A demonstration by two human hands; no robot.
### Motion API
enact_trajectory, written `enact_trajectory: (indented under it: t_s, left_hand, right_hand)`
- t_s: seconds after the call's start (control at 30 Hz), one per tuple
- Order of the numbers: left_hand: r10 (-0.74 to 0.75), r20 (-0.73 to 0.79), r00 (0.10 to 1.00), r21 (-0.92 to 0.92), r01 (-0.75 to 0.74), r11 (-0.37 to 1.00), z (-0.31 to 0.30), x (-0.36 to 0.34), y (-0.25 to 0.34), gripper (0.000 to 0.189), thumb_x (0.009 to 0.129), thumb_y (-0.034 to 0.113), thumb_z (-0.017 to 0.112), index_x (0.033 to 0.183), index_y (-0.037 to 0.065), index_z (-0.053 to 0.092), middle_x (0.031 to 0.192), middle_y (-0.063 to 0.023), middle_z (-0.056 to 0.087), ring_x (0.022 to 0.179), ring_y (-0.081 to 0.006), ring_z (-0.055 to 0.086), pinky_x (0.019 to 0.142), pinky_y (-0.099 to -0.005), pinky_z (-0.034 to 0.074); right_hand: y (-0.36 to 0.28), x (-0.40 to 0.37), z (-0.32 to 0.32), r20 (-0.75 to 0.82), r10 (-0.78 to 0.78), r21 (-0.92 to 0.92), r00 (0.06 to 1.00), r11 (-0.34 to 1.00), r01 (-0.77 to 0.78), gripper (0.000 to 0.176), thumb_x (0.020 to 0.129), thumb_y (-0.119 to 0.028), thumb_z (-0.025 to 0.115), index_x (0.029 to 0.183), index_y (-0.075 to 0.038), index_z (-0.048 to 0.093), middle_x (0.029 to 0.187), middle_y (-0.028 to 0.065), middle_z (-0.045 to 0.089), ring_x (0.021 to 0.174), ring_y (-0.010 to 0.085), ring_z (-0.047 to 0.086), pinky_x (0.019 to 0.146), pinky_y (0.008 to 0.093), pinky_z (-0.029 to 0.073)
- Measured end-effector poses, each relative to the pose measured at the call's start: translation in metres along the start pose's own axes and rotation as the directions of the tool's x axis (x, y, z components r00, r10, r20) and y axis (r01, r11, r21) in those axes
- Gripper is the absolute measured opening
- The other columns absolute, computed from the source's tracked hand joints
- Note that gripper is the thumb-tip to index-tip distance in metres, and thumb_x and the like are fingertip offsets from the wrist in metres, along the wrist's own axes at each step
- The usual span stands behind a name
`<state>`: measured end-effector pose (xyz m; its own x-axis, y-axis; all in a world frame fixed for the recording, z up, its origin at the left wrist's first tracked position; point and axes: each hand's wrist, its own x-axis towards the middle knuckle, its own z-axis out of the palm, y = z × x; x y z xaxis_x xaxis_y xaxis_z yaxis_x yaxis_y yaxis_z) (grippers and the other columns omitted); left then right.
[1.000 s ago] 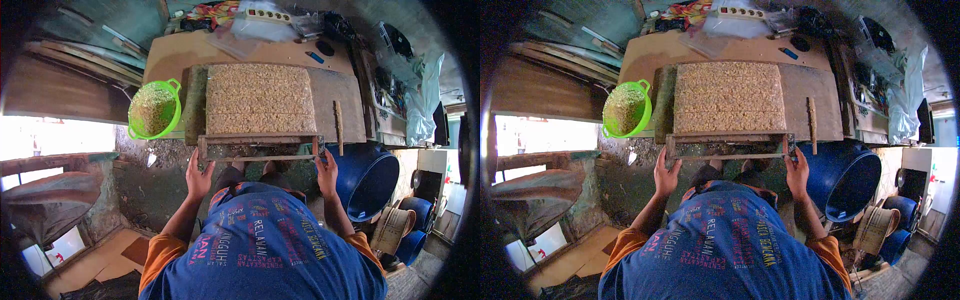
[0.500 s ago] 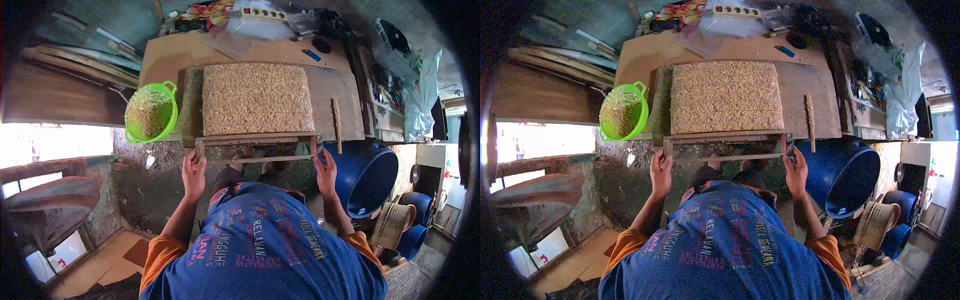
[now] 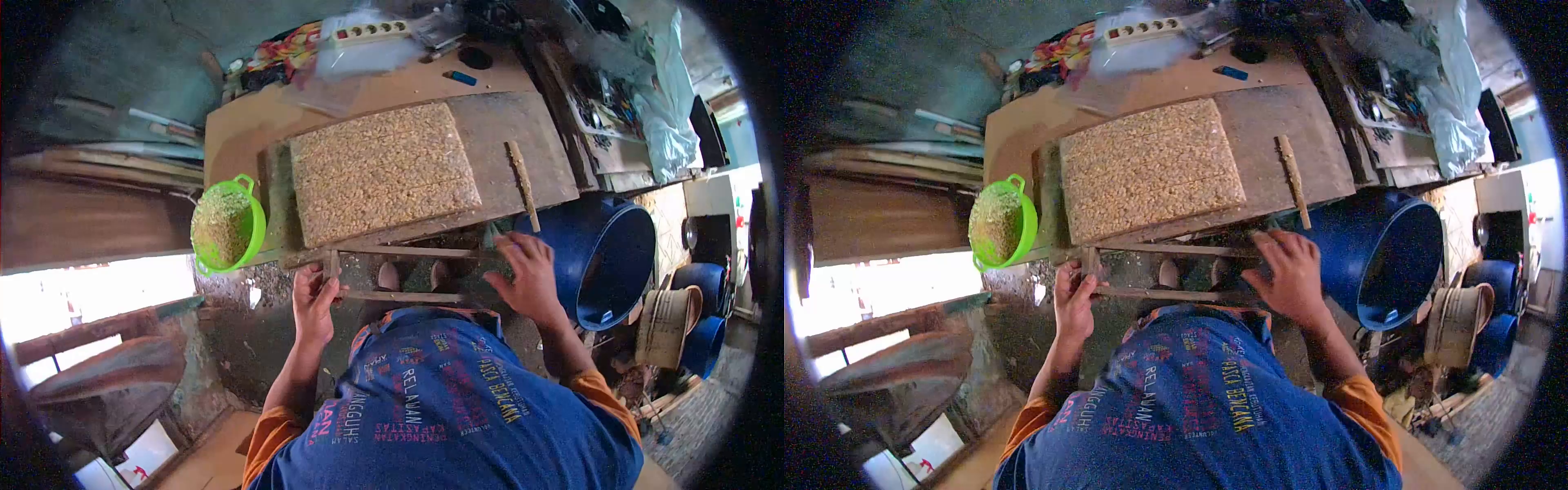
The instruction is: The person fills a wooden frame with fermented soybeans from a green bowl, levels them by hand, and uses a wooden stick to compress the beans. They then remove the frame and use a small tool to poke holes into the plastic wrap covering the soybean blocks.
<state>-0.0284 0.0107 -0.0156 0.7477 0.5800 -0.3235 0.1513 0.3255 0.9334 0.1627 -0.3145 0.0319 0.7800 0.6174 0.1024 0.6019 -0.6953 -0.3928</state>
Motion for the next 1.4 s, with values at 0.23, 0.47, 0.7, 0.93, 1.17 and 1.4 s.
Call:
enact_trajectory:
  t_s: [0.23,0.47,0.7,0.93,1.17,1.4]
  left_hand:
    - [0.164,0.148,0.975,-0.053,-0.158,0.986,0.054,0.003,0.031,0.064,0.09,0.021,0.072,0.141,0.006,0.036,0.122,-0.0131,0.06,0.104,-0.0221,0.063,0.085,-0.0333,0.053]
    - [0.029,0.112,0.993,0.078,-0.038,0.996,0.052,-0.008,0.011,0.059,0.095,0.025,0.066,0.143,0.004,0.04,0.134,-0.0152,0.053,0.111,-0.026,0.062,0.092,-0.0346,0.047]
    - [-0.234,0.008,0.972,0.294,0.221,0.93,0.017,-0.025,-0.033,0.049,0.097,0.032,0.063,0.137,0.006,0.05,0.13,-0.0125,0.058,0.106,-0.0226,0.064,0.088,-0.035,0.049]
    - [-0.428,-0.277,0.86,0.268,0.497,0.826,-0.06,-0.051,-0.127,0.047,0.096,0.036,0.064,0.13,0.005,0.054,0.118,-0.0058,0.063,0.09,-0.019,0.068,0.071,-0.0327,0.053]
    - [-0.52,-0.381,0.764,0.136,0.603,0.786,-0.074,-0.099,-0.159,0.048,0.094,0.037,0.064,0.127,0.002,0.058,0.117,-0.0101,0.066,0.082,-0.0184,0.066,0.067,-0.031,0.05]
    - [-0.519,-0.341,0.783,0.169,0.595,0.786,-0.099,-0.085,-0.195,0.053,0.093,0.039,0.067,0.128,0.001,0.056,0.116,-0.0105,0.065,0.086,-0.021,0.067,0.07,-0.0353,0.054]
  right_hand:
    - [0.03,0.005,0.01,0.069,-0.069,0.233,0.995,0.971,0.052,0.017,0.089,-0.018,0.067,0.1,-0.005,0.066,0.091,0.0135,0.062,0.092,0.0351,0.06,0.081,0.0431,0.049]
    - [0.083,0.061,0.005,-0.089,0.324,0.374,0.942,0.887,-0.27,0.016,0.087,-0.013,0.068,0.097,-0.002,0.062,0.091,0.0193,0.064,0.084,0.0427,0.062,0.073,0.0485,0.05]
    - [0.127,0.13,0.068,-0.105,0.408,0.145,0.907,0.909,-0.392,0.024,0.093,-0.025,0.06,0.106,-0.006,0.064,0.092,0.0239,0.067,0.09,0.0449,0.065,0.074,0.0532,0.05]
    - [0.129,0.153,0.089,-0.042,0.424,0.099,0.905,0.903,-0.419,0.03,0.092,-0.03,0.062,0.113,-0.008,0.062,0.094,0.0264,0.068,0.092,0.0475,0.064,0.077,0.0552,0.052]
    - [0.114,0.158,0.078,0.065,0.416,-0.001,0.907,0.909,-0.417,0.033,0.091,-0.031,0.062,0.114,-0.007,0.06,0.103,0.0237,0.068,0.093,0.0444,0.066,0.078,0.0526,0.054]
    - [0.129,0.155,0.082,-0.095,0.322,0.014,0.942,0.947,-0.322,0.028,0.093,-0.032,0.062,0.104,-0.006,0.065,0.098,0.0226,0.067,0.088,0.0441,0.065,0.073,0.0524,0.052]
